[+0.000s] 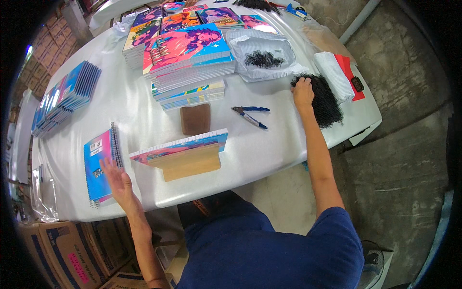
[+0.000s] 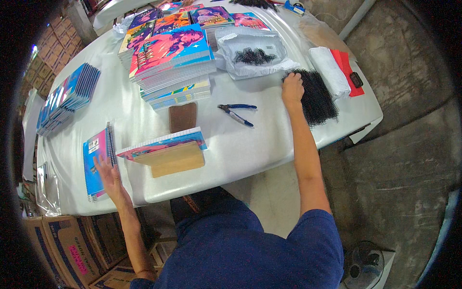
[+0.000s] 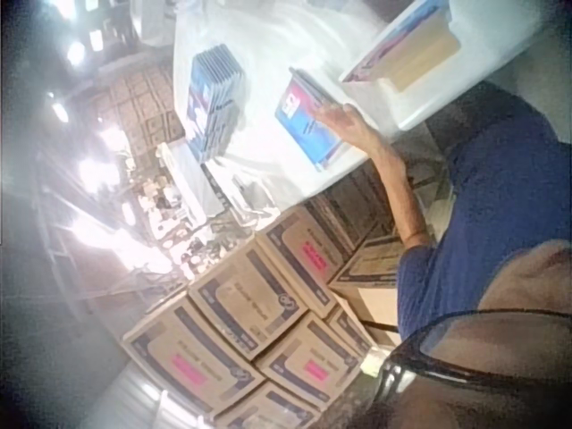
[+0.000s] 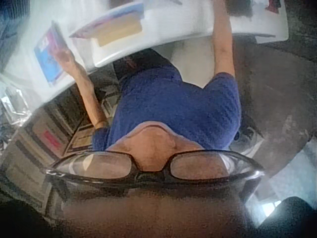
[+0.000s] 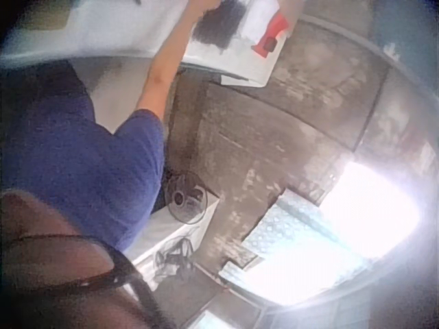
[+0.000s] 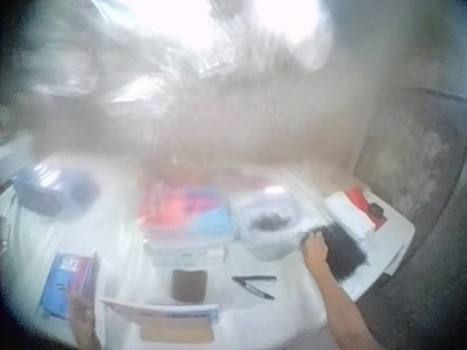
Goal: The person uses pliers to trim the metal spirals on a stack of notebooks and then places individual notebooks onto a wooden stand to manually adjust the binding.
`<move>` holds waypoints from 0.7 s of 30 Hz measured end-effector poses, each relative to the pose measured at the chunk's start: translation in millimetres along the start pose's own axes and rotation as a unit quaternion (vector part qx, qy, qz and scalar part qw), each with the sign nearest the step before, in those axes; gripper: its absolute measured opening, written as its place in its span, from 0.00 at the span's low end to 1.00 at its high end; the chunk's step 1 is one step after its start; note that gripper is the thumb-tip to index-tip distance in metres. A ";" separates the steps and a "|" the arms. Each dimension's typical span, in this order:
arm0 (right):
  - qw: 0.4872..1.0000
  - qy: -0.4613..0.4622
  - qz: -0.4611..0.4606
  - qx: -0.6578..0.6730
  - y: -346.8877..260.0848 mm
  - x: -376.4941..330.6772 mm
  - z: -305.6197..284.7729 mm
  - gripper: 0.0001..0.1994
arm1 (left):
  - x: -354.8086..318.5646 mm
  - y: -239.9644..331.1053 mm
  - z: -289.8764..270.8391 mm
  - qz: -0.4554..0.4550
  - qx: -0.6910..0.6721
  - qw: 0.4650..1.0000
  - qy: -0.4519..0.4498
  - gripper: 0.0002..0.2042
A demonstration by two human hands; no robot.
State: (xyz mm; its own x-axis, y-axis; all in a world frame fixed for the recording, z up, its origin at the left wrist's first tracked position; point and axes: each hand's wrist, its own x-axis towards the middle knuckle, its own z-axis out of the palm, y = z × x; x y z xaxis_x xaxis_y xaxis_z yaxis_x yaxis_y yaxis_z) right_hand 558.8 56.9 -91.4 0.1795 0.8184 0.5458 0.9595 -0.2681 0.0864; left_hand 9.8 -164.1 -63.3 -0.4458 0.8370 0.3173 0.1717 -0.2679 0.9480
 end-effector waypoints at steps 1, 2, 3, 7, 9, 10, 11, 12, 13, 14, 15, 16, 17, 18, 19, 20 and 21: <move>0.999 -0.016 -0.021 -0.022 10.2 -0.8 6.1 0.09 | 0.3 3.2 0.7 -0.003 -0.014 1.000 0.002 0.38; 0.998 -0.032 -0.042 -0.045 19.9 -3.3 12.2 0.09 | 1.1 6.3 2.3 0.006 -0.013 1.000 0.001 0.37; 0.996 -0.034 -0.063 -0.045 18.8 -1.6 9.4 0.09 | 2.9 9.9 4.2 0.016 -0.011 1.000 0.004 0.35; 0.997 -0.062 -0.043 0.014 14.1 7.7 -13.9 0.08 | 4.8 35.8 16.7 0.040 0.001 0.999 0.017 0.33; 0.995 -0.083 -0.022 0.060 11.4 10.6 -29.2 0.07 | 7.0 43.2 21.0 0.112 0.044 0.993 0.000 0.33; 0.993 -0.091 -0.032 0.075 12.4 11.9 -36.5 0.07 | 7.7 47.9 23.6 0.147 0.067 0.987 -0.009 0.33; 0.991 -0.100 -0.034 0.086 17.9 9.8 -43.5 0.07 | 8.4 56.8 33.4 0.161 0.109 0.980 -0.028 0.33; 0.988 -0.105 -0.032 0.106 21.2 7.4 -49.1 0.06 | 7.2 70.3 46.2 0.176 0.151 0.972 -0.048 0.33; 0.987 -0.102 -0.038 0.116 24.4 7.8 -52.7 0.06 | 7.1 80.4 56.7 0.194 0.191 0.960 -0.064 0.33; 0.986 -0.100 -0.043 0.126 28.5 7.8 -56.4 0.05 | 9.0 82.5 65.0 0.226 0.187 0.952 -0.088 0.32; 0.983 -0.096 -0.055 0.143 24.2 11.6 -61.0 0.05 | 9.5 93.1 69.2 0.262 0.231 0.931 -0.106 0.33; 0.983 -0.078 -0.075 0.146 23.5 11.3 -65.6 0.05 | 9.8 100.6 78.0 0.294 0.269 0.908 -0.129 0.34; 0.983 -0.059 -0.093 0.147 24.0 9.8 -70.6 0.06 | 9.6 106.0 89.4 0.325 0.305 0.882 -0.152 0.34; 0.980 -0.039 -0.118 0.155 15.3 10.6 -78.6 0.07 | 7.6 113.1 99.4 0.329 0.334 0.867 -0.170 0.34; 0.966 -0.042 -0.138 0.215 -4.9 7.4 -97.8 0.08 | 6.0 118.3 109.6 0.329 0.367 0.850 -0.187 0.34; 0.949 -0.046 -0.154 0.273 -26.4 -2.8 -124.4 0.08 | 5.0 120.7 120.6 0.329 0.397 0.831 -0.208 0.35; 0.907 -0.085 -0.179 0.372 -43.9 -15.1 -145.3 0.09 | 4.1 120.3 132.0 0.331 0.416 0.817 -0.222 0.34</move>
State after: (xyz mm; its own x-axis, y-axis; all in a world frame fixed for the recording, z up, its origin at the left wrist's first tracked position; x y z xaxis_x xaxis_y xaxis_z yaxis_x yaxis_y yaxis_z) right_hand 482.4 -17.6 17.7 -0.2031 0.8685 0.4521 0.8327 0.3961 -0.3870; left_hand 144.7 -129.9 48.8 0.3177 0.7804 0.5386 0.8669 -0.4691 0.1683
